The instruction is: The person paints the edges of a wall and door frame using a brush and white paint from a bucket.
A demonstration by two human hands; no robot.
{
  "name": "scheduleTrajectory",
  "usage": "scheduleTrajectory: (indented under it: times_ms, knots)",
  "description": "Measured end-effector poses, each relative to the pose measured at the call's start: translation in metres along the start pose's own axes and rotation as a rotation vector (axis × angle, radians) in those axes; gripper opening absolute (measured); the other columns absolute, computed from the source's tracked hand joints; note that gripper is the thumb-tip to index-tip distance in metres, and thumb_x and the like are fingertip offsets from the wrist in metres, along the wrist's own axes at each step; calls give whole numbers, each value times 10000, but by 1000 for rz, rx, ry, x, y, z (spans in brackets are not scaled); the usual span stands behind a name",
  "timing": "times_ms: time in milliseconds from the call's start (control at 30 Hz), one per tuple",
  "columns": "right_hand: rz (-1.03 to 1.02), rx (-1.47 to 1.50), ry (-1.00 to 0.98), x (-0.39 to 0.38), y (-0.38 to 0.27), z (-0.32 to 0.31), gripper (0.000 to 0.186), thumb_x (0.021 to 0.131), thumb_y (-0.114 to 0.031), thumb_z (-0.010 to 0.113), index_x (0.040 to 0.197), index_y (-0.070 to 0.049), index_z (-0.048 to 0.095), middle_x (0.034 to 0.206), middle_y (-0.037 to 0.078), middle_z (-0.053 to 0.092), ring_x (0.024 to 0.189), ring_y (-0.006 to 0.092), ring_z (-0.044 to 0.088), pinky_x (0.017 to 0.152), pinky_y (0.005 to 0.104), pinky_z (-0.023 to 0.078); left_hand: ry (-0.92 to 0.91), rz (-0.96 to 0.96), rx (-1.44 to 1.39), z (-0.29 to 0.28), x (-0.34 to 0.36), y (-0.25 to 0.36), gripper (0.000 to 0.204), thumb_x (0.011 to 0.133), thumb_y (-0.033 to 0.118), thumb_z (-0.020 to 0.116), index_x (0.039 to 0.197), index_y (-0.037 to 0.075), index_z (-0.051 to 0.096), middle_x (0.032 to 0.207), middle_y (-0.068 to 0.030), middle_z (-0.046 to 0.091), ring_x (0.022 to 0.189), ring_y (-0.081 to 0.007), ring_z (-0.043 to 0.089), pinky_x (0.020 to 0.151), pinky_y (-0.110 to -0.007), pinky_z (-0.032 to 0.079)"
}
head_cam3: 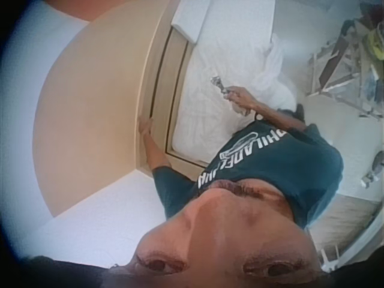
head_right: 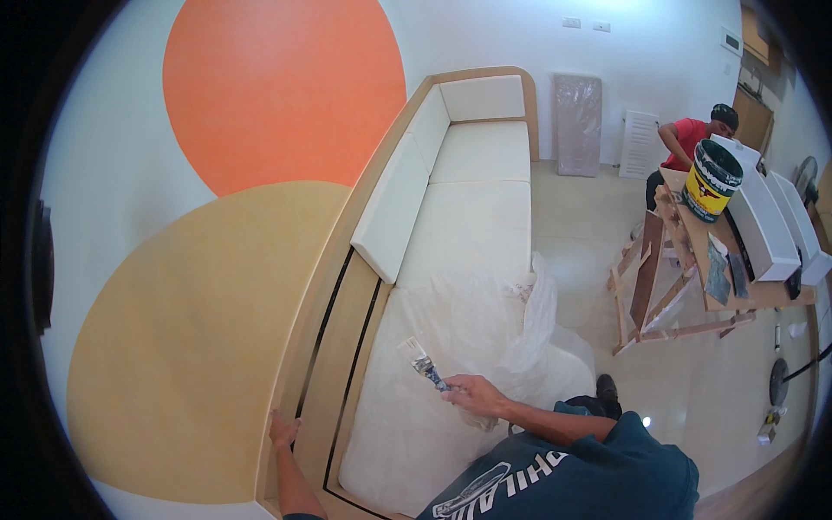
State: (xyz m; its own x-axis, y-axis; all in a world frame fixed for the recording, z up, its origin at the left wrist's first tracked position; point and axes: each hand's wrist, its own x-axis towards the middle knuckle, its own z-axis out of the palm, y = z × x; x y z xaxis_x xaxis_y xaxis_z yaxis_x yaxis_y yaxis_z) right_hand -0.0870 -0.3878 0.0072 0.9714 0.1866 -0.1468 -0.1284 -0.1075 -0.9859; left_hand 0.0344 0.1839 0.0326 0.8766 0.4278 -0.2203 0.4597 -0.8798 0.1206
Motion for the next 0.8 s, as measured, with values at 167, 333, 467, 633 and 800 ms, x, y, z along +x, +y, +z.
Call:
scheduleTrajectory:
  times_ms: [167,333,467,633,800]
  knots:
    - [3,2,-5,1,0,1,405,998,-318,708,1290,-39,704,1025,69,714,911,129,622,833,297,511,-32,-39,-67,0,-1,-2,1086,818,373,841,1649,51,221,1726,-129,221,1564,-294,288,1283,-390,259]
    - [26,-10,-20,1,0,1,386,1001,-312,703,1283,-49,709,1030,66,715,899,127,624,824,299,516,22,24,-82,4,-4,-5,1110,801,380,845,1649,48,211,1727,-141,212,1576,-289,257,1277,-398,274]
    - [2,4,-10,2,1,2,355,1009,-287,717,1268,-45,714,1036,29,709,909,94,616,835,271,516,8,-15,-60,3,-2,-2,1129,784,384,852,1649,51,208,1732,-137,194,1576,-284,258,1261,-408,307]
    - [-5,26,-10,3,1,3,347,1009,-278,718,1270,-50,715,1040,17,704,921,86,606,842,266,510,3,2,-21,1,0,1,1120,787,381,854,1648,53,217,1733,-133,194,1574,-283,266,1257,-409,313]
    - [6,33,-26,1,-1,3,351,1010,-280,715,1281,-55,713,1034,15,701,922,85,604,844,266,507,19,15,-16,6,5,-6,1115,786,380,861,1642,43,231,1722,-147,226,1574,-284,263,1260,-402,305]
